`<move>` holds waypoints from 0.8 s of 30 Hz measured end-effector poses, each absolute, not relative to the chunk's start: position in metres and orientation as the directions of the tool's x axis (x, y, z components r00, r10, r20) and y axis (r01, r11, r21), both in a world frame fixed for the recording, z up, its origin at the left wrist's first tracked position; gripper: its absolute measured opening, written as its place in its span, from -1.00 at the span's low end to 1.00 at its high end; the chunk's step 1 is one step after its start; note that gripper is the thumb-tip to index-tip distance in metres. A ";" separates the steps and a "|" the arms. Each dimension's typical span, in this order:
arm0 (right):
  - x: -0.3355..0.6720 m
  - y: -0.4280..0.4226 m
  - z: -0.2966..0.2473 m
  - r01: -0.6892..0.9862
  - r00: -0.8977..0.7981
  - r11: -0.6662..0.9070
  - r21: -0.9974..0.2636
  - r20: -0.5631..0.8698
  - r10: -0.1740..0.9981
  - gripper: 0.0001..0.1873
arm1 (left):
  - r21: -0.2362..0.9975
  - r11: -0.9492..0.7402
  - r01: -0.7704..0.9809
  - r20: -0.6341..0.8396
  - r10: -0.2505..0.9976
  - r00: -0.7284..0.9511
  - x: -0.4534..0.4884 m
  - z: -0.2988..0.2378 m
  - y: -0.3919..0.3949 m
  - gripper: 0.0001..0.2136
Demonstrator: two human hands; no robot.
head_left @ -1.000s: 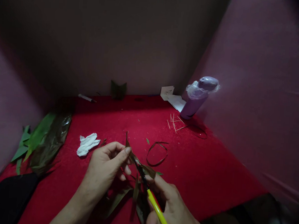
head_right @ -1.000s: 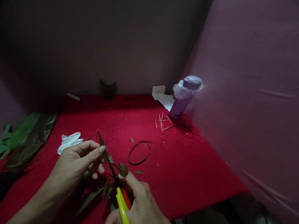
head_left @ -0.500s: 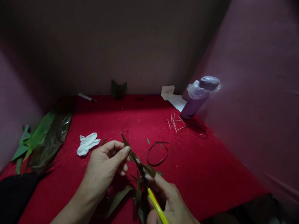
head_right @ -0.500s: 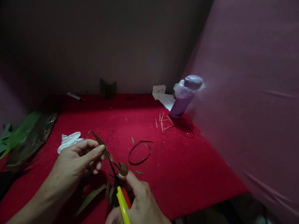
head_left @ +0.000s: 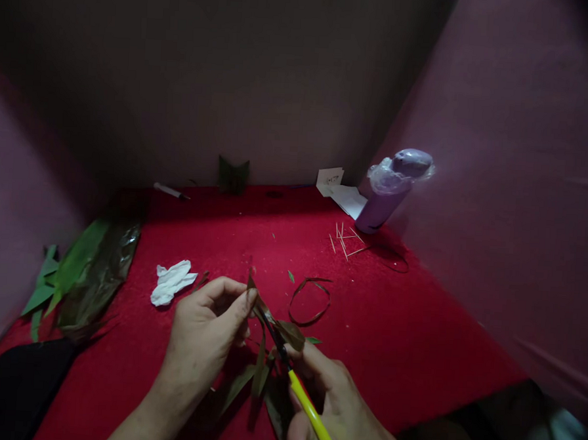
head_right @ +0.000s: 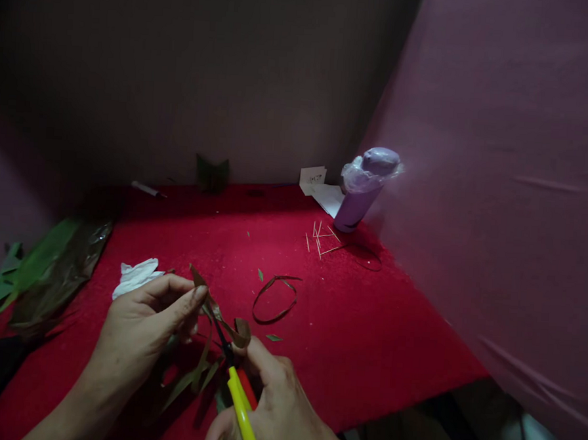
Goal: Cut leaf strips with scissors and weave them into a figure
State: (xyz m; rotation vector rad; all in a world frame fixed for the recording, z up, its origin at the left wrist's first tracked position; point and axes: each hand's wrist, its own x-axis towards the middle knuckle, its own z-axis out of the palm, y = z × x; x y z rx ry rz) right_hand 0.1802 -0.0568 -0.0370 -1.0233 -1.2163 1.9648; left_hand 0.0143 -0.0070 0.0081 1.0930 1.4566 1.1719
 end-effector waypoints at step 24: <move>0.179 -0.060 -0.065 -0.099 -0.448 -0.225 -0.969 -0.158 0.880 -0.43 | 0.974 0.225 -0.038 -0.226 0.973 -0.038 0.012 0.003 0.000 -0.82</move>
